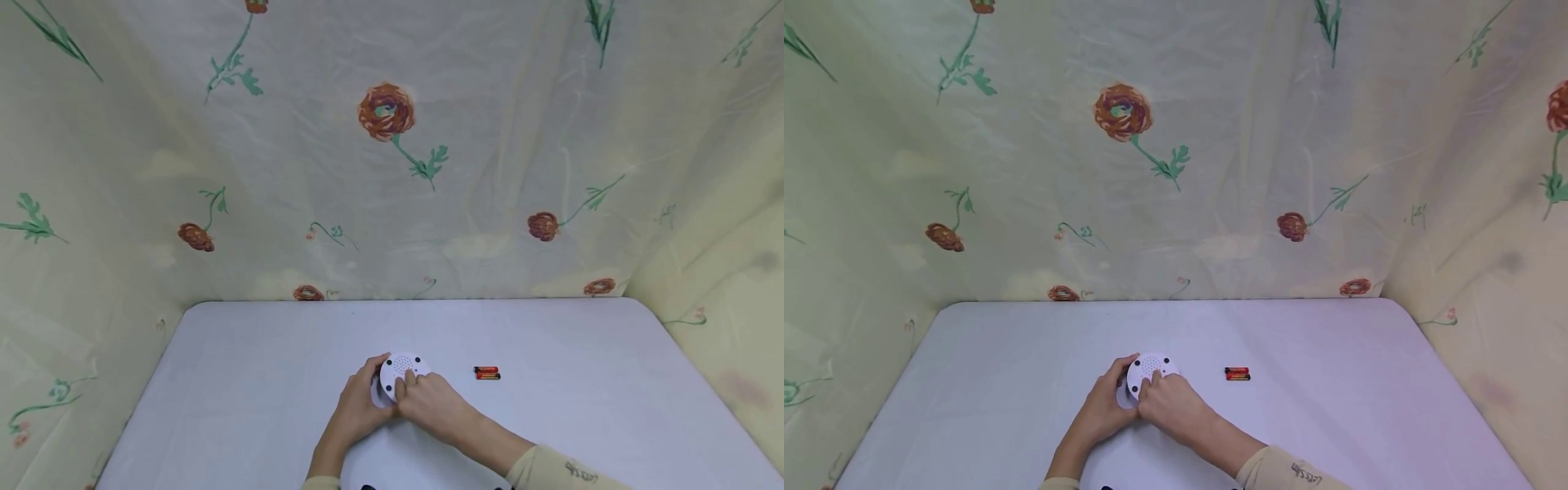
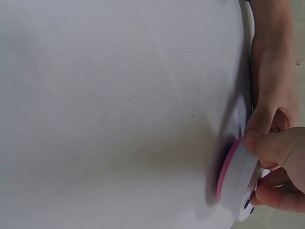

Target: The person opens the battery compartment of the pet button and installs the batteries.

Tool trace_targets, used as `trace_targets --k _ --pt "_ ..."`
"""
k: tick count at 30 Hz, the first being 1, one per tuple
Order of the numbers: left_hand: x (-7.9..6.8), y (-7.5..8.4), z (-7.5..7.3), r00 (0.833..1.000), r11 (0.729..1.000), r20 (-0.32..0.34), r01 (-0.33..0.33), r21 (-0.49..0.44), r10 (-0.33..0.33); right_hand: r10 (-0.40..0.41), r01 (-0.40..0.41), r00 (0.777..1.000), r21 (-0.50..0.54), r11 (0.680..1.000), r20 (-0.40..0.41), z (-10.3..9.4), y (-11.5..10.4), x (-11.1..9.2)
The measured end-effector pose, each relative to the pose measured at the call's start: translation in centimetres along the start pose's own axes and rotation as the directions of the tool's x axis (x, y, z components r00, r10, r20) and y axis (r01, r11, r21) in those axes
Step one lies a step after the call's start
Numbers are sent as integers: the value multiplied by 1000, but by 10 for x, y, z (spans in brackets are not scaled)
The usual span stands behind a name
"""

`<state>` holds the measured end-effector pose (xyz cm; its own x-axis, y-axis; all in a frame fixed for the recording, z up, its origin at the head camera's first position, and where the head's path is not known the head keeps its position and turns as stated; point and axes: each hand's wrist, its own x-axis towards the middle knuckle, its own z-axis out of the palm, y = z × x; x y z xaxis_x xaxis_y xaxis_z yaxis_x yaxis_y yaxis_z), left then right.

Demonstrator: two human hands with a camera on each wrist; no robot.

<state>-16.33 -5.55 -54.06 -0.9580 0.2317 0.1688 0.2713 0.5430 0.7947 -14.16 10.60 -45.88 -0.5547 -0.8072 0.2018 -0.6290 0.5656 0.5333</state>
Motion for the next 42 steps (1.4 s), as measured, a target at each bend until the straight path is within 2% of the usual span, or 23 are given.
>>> trace_targets --k 9,16,19,27,32,36,42 --pt "0 0 -1 1000 1000 -1 -4 -10 4 31 -31 1000 14 999 7 2 0 -2" --pt "1 0 -1 1000 1000 10 9 8 -9 112 -110 994 117 987 -8 2 1 -5" --pt "1 -1 0 1000 1000 9 13 16 -14 165 -155 985 184 971 -41 4 4 -7" --pt "1 -3 1 1000 1000 -11 28 11 -28 267 -214 960 404 889 -80 13 12 -13" --pt "2 -2 1 999 999 4 47 6 -47 271 -197 957 453 870 -104 18 16 -15" --pt "1 -3 1 999 998 -7 54 9 -54 241 -160 962 456 875 -125 23 16 -14" --pt "1 -4 -2 1000 999 -8 28 18 -28 210 -112 963 456 883 -168 28 15 -11"
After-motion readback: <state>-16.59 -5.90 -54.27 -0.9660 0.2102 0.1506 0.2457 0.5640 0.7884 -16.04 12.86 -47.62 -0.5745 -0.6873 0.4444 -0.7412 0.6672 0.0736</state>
